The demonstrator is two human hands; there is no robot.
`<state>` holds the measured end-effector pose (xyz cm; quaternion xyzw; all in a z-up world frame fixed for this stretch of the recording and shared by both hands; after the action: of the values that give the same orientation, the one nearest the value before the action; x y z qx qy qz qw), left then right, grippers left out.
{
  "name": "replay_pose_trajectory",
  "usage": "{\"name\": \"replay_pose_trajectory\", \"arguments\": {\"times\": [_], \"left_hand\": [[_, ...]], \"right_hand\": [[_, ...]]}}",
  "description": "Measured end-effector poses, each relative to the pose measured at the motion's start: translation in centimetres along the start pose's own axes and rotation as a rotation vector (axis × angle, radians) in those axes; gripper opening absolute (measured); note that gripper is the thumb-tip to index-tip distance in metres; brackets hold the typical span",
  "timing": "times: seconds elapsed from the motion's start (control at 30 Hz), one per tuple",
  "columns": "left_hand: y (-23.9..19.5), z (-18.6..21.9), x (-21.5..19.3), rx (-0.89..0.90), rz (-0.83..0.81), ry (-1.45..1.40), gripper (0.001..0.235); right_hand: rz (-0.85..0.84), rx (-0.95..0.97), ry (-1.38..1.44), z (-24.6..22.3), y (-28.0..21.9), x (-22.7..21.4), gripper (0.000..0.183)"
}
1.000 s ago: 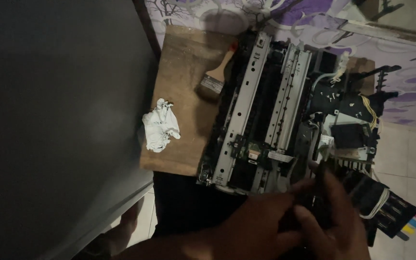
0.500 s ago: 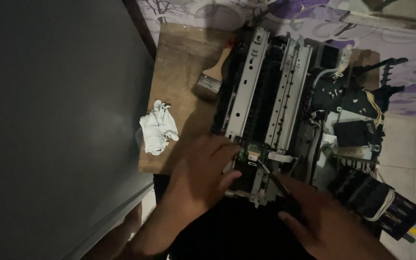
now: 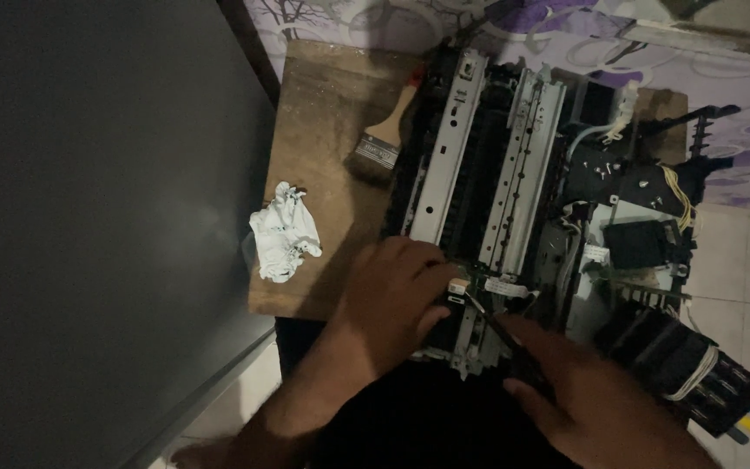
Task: The person uses a screwdriver to remove screws from a disassembled printer mechanism resting on their lap. They detach a black plastic component and then disconnect a white ribbon cable from the internal circuitry.
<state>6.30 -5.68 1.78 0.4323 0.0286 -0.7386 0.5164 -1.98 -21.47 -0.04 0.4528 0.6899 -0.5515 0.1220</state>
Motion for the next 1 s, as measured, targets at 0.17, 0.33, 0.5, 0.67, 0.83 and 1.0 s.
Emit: {"name": "replay_pose_trajectory", "arguments": {"times": [0.17, 0.33, 0.5, 0.67, 0.83, 1.0], "left_hand": [[-0.3, -0.5, 1.0, 0.007, -0.045, 0.069, 0.053], [0.1, -0.1, 1.1, 0.029, -0.051, 0.079, 0.050], [0.1, -0.1, 1.6, 0.060, -0.050, 0.159, 0.049], [0.3, 0.8, 1.0, 0.146, 0.104, 0.142, 0.037], [0.5, 1.2, 0.5, 0.163, 0.163, 0.120, 0.026], [0.4, 0.8, 1.2, 0.151, 0.104, 0.104, 0.031]], "right_hand": [[0.011, 0.045, -0.107, 0.4, -0.3, -0.2, 0.074], [0.047, 0.095, -0.255, 1.1, -0.8, -0.2, 0.073], [0.121, 0.083, -0.272, 1.4, -1.0, 0.4, 0.077], [0.367, -0.219, -0.435, -0.7, -0.9, -0.5, 0.076], [0.485, -0.209, -0.398, -0.8, -1.3, -0.9, 0.071], [0.510, -0.212, -0.407, -0.5, -1.5, -0.7, 0.075]]}}
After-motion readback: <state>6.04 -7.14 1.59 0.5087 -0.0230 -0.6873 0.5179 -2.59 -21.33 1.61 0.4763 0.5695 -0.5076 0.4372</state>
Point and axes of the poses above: each hand's wrist, its own y-axis towards the middle knuckle, its own x-axis out of the palm, z = x × y, the point moved 10 cm from there along y, towards the middle knuckle, and after that the axes turned 13 degrees about z, right-handed, at the moved point
